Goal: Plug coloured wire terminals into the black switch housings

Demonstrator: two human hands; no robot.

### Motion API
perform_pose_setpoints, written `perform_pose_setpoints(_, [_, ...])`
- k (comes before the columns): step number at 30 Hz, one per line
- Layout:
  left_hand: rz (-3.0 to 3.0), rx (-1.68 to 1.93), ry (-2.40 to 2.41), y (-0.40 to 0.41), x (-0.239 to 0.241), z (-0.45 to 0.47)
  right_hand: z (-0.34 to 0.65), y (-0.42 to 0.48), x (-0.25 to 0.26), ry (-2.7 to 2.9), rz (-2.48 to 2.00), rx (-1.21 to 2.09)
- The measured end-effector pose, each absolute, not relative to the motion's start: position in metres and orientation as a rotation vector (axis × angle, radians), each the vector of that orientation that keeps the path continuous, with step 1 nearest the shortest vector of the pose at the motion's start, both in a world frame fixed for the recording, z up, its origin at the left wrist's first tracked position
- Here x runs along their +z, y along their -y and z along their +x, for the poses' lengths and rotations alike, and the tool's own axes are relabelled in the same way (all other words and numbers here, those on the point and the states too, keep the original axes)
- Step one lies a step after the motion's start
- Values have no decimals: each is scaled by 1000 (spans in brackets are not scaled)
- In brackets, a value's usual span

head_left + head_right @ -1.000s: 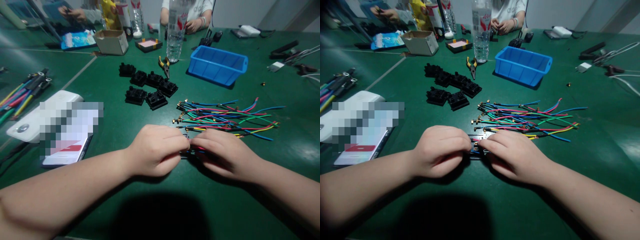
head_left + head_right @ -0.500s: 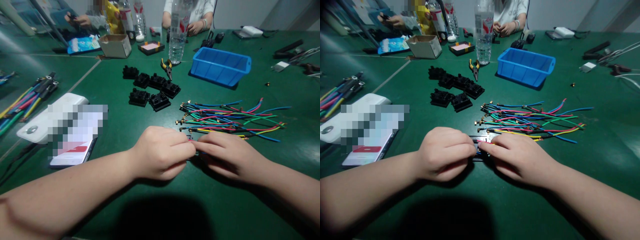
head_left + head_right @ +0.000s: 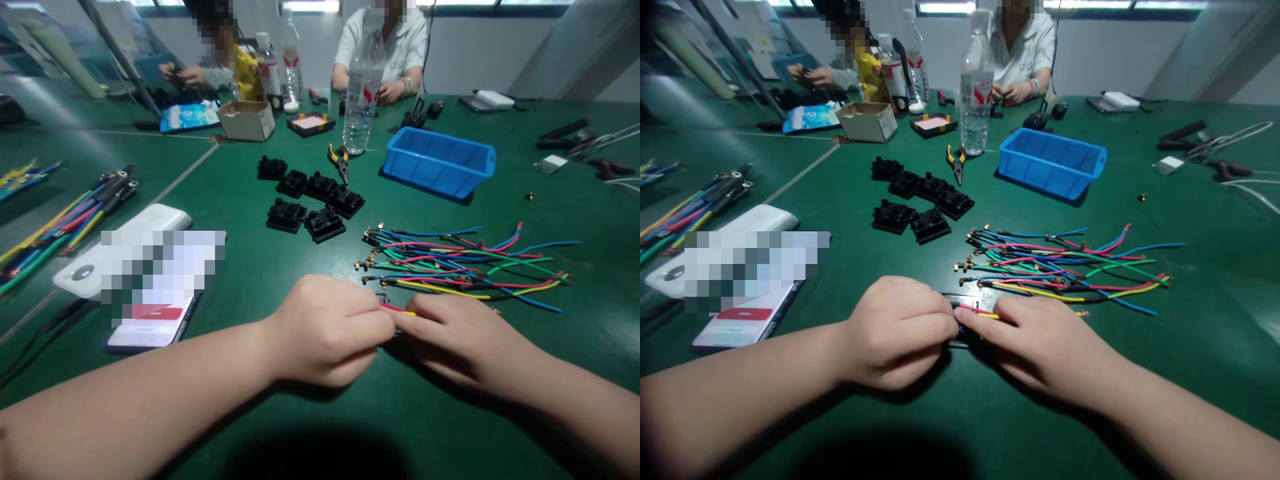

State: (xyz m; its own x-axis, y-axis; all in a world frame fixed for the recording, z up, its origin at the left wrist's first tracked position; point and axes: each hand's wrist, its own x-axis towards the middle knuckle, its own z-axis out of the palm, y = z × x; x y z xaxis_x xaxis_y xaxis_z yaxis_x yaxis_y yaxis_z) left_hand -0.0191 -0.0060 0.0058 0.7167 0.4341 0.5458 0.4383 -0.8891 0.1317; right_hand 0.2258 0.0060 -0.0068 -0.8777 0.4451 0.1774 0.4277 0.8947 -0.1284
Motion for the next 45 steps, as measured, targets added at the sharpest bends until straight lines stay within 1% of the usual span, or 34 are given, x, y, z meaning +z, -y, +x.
perform_pose_setpoints(7, [-2992, -855, 588, 1, 2, -21, 224, -5, -4, 2815, -625, 195])
perform_pose_setpoints(11, [-3006, -901, 567, -1, 1, -22, 223, -6, -4, 2792, -632, 271])
perform_pose_setpoints(15, [-2995, -979, 705, -2, 1, -21, 223, -7, -5, 2812, -641, 309])
perform_pose_setpoints(21, [-3063, -922, 864, -4, 0, -20, 223, -8, -5, 2830, -634, 302])
perform_pose_setpoints(28, [-2927, -1196, 1092, -3, 2, -22, 224, -9, -5, 2850, -631, 223])
perform_pose_setpoints(34, [-2870, -1270, 1169, -3, 5, -24, 226, -8, -5, 2837, -630, 168])
perform_pose_setpoints(45, [-2911, -1055, 1190, -4, 5, -25, 224, -10, -4, 2830, -620, 188])
